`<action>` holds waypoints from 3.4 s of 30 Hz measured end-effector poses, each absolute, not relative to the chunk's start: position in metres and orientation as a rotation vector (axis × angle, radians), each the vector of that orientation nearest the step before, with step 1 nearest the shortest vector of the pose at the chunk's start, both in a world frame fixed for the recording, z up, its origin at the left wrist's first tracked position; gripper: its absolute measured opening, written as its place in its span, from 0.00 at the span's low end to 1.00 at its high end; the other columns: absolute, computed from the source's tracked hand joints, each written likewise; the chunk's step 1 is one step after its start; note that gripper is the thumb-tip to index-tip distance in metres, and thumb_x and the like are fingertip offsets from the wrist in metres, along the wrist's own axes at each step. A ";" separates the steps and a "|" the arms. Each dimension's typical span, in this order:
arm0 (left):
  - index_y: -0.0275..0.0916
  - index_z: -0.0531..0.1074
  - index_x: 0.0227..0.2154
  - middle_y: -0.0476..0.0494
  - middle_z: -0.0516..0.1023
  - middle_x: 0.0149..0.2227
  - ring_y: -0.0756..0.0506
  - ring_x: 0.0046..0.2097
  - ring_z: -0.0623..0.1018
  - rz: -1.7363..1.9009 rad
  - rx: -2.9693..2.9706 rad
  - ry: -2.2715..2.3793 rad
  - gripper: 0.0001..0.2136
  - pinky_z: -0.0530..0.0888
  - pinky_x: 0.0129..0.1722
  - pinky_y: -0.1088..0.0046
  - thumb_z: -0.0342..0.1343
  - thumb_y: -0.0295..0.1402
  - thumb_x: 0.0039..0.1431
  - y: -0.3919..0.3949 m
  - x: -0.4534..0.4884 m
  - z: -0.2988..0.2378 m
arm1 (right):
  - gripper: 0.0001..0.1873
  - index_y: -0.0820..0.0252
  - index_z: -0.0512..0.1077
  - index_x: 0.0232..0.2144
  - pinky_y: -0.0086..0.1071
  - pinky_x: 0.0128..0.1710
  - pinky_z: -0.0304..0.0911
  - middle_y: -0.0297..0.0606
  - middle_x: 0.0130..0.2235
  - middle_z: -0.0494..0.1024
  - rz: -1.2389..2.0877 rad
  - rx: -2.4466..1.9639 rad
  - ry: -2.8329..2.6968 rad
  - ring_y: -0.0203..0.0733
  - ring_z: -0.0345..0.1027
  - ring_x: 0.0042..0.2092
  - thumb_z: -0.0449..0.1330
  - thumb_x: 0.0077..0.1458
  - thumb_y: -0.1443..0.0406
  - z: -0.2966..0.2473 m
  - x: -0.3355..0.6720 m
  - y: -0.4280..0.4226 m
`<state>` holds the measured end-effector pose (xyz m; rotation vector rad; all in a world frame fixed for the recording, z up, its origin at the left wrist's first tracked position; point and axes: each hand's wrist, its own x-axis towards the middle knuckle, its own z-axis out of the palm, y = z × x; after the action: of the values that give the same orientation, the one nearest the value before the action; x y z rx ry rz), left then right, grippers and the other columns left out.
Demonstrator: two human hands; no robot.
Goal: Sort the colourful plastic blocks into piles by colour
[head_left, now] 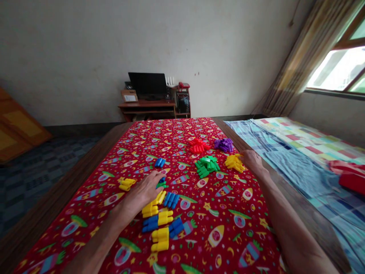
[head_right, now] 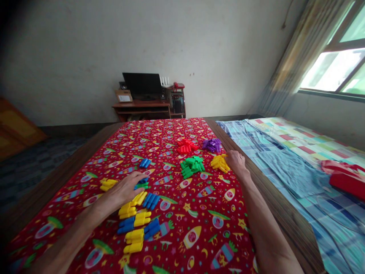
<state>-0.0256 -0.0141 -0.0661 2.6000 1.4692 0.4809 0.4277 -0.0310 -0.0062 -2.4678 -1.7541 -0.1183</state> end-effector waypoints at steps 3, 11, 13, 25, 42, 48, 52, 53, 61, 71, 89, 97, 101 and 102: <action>0.43 0.68 0.55 0.40 0.73 0.53 0.40 0.55 0.73 0.502 2.596 1.493 0.23 0.70 0.55 0.61 0.53 0.32 0.55 -0.008 -0.021 -0.064 | 0.16 0.63 0.78 0.37 0.30 0.36 0.60 0.49 0.38 0.80 -0.047 -2.424 -1.840 0.46 0.73 0.42 0.51 0.61 0.64 -0.005 0.428 -0.030; 0.40 0.74 0.48 0.39 0.77 0.50 0.39 0.53 0.76 0.594 2.585 1.506 0.16 0.71 0.54 0.60 0.52 0.36 0.58 -0.009 -0.008 -0.064 | 0.23 0.64 0.78 0.34 0.31 0.32 0.56 0.52 0.37 0.79 -0.047 -2.439 -1.692 0.46 0.73 0.39 0.45 0.63 0.61 0.003 0.429 -0.031; 0.40 0.75 0.45 0.40 0.80 0.48 0.40 0.50 0.77 0.679 2.550 1.483 0.14 0.73 0.53 0.63 0.51 0.34 0.58 -0.010 -0.003 -0.058 | 0.22 0.64 0.78 0.32 0.31 0.31 0.54 0.51 0.36 0.79 -0.035 -2.423 -1.694 0.45 0.73 0.37 0.45 0.62 0.63 0.005 0.429 -0.032; 0.39 0.76 0.38 0.46 0.83 0.35 0.43 0.37 0.80 0.844 2.167 1.303 0.13 0.76 0.39 0.70 0.57 0.42 0.55 -0.038 0.032 -0.010 | 0.17 0.61 0.76 0.43 0.27 0.34 0.62 0.41 0.37 0.81 0.308 -1.151 -2.190 0.39 0.73 0.35 0.50 0.65 0.60 0.020 0.295 -0.061; 0.40 0.69 0.54 0.39 0.74 0.54 0.38 0.55 0.74 -0.145 2.477 1.413 0.26 0.69 0.54 0.66 0.63 0.33 0.49 -0.047 -0.012 0.009 | 0.09 0.62 0.71 0.42 0.28 0.36 0.60 0.42 0.36 0.76 0.296 -0.977 -2.465 0.38 0.70 0.36 0.51 0.65 0.67 -0.016 0.241 -0.083; 0.40 0.72 0.46 0.42 0.78 0.45 0.41 0.48 0.77 0.209 2.506 1.290 0.16 0.72 0.48 0.67 0.60 0.31 0.52 -0.045 0.022 -0.011 | 0.12 0.60 0.69 0.46 0.29 0.36 0.62 0.44 0.38 0.77 0.259 -0.918 -2.427 0.40 0.71 0.39 0.49 0.66 0.66 -0.017 0.233 -0.085; 0.40 0.72 0.41 0.45 0.78 0.39 0.42 0.40 0.78 0.447 2.369 1.336 0.16 0.73 0.37 0.71 0.64 0.35 0.48 -0.043 0.032 -0.010 | 0.14 0.62 0.66 0.51 0.29 0.34 0.61 0.46 0.40 0.77 0.282 -0.910 -2.386 0.41 0.71 0.38 0.50 0.66 0.64 -0.016 0.232 -0.088; 0.40 0.72 0.41 0.47 0.78 0.38 0.43 0.38 0.78 0.462 2.341 1.327 0.17 0.73 0.35 0.71 0.64 0.35 0.47 -0.043 0.034 -0.010 | 0.12 0.62 0.67 0.49 0.28 0.32 0.60 0.44 0.38 0.77 0.305 -0.904 -2.391 0.40 0.70 0.36 0.49 0.66 0.65 -0.016 0.232 -0.089; 0.41 0.72 0.41 0.43 0.75 0.46 0.40 0.50 0.75 0.231 2.508 1.314 0.16 0.71 0.49 0.67 0.64 0.35 0.48 -0.051 0.020 0.002 | 0.08 0.62 0.72 0.35 0.28 0.33 0.57 0.40 0.32 0.77 0.015 -1.209 -2.272 0.37 0.68 0.33 0.53 0.61 0.67 0.009 0.271 -0.066; 0.44 0.72 0.44 0.43 0.78 0.46 0.38 0.50 0.76 -0.160 2.566 1.459 0.16 0.71 0.48 0.66 0.58 0.32 0.50 -0.069 -0.009 0.000 | 0.11 0.60 0.75 0.35 0.34 0.34 0.55 0.44 0.35 0.79 -0.466 -2.045 -1.771 0.45 0.68 0.38 0.53 0.58 0.66 0.022 0.402 -0.047; 0.42 0.74 0.38 0.46 0.79 0.39 0.44 0.42 0.77 0.190 2.582 1.249 0.07 0.71 0.44 0.71 0.54 0.33 0.57 -0.044 -0.001 -0.011 | 0.16 0.61 0.74 0.32 0.35 0.40 0.61 0.46 0.35 0.79 -0.362 -1.667 -1.877 0.45 0.70 0.39 0.49 0.63 0.61 -0.013 0.408 -0.076; 0.41 0.75 0.37 0.46 0.81 0.37 0.45 0.39 0.79 0.719 2.410 1.166 0.07 0.75 0.42 0.72 0.56 0.32 0.56 -0.067 0.049 0.007 | 0.19 0.59 0.70 0.53 0.30 0.37 0.64 0.43 0.42 0.80 0.394 -1.168 -2.125 0.41 0.73 0.38 0.52 0.64 0.58 0.008 0.288 -0.118; 0.42 0.76 0.39 0.48 0.82 0.36 0.47 0.35 0.80 0.667 2.282 1.105 0.09 0.76 0.36 0.75 0.56 0.32 0.55 -0.072 0.056 -0.001 | 0.14 0.61 0.73 0.45 0.28 0.33 0.61 0.42 0.36 0.79 0.414 -1.048 -2.187 0.38 0.70 0.33 0.52 0.64 0.60 -0.006 0.264 -0.116; 0.42 0.76 0.42 0.48 0.82 0.37 0.47 0.36 0.80 0.622 2.265 1.100 0.11 0.76 0.36 0.74 0.56 0.32 0.56 -0.070 0.052 -0.003 | 0.14 0.61 0.74 0.39 0.27 0.30 0.59 0.39 0.32 0.78 0.423 -1.109 -2.140 0.36 0.67 0.30 0.52 0.64 0.60 -0.009 0.267 -0.112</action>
<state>0.0524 -0.0700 -0.0028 2.2646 1.0998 0.6220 0.2666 -0.1119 -0.0089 -1.1094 -2.1395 0.4231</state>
